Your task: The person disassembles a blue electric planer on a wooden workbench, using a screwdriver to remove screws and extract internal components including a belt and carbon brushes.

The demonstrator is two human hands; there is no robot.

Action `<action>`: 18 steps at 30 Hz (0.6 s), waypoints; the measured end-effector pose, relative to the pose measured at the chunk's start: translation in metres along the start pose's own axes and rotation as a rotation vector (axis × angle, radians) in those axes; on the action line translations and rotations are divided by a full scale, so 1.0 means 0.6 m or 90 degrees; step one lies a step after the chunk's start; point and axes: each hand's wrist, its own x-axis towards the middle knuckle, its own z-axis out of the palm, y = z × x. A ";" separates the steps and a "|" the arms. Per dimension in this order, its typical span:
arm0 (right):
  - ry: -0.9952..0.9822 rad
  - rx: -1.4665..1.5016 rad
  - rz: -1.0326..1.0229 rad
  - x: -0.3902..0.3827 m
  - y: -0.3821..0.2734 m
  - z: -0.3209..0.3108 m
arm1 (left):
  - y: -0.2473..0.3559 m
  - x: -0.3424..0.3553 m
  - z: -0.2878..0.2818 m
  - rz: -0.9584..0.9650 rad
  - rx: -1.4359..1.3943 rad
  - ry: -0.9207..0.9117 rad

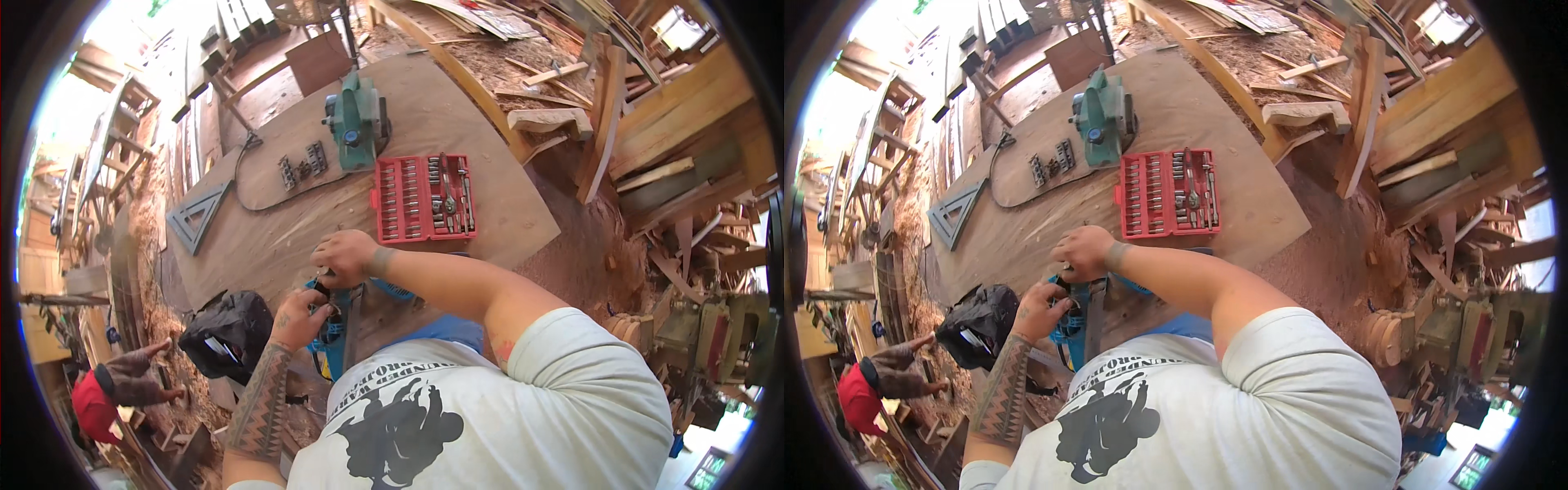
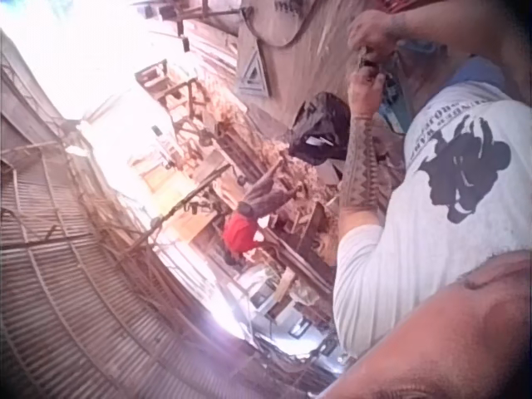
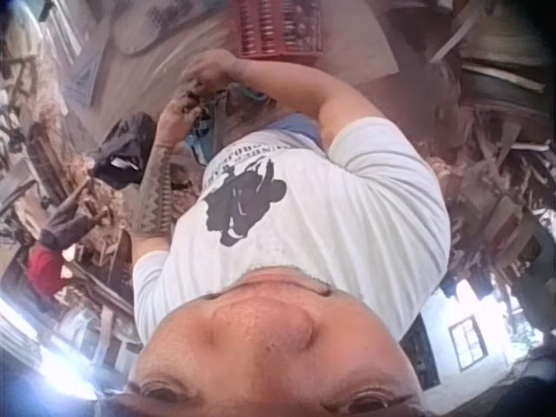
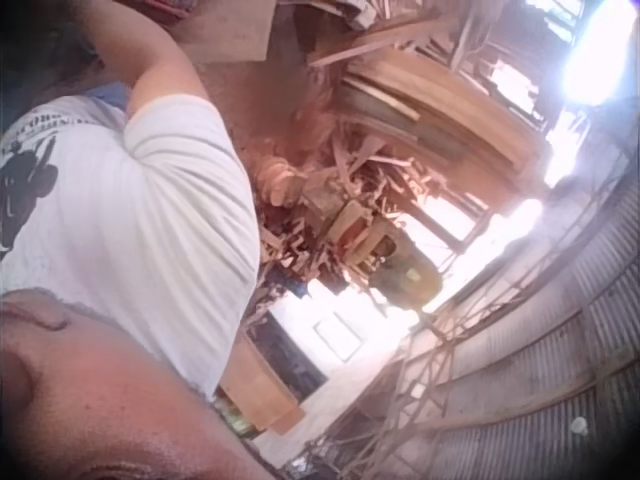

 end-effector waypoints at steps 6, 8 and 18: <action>-0.007 -0.075 0.150 -0.036 -0.033 -0.006 | 0.004 -0.086 0.026 0.031 -0.033 0.266; -0.007 -0.092 0.162 -0.038 -0.051 -0.013 | 0.002 -0.113 0.036 -0.013 -0.008 0.328; -0.071 -0.120 0.254 -0.038 -0.069 -0.022 | -0.044 -0.098 0.145 -0.093 -0.103 0.536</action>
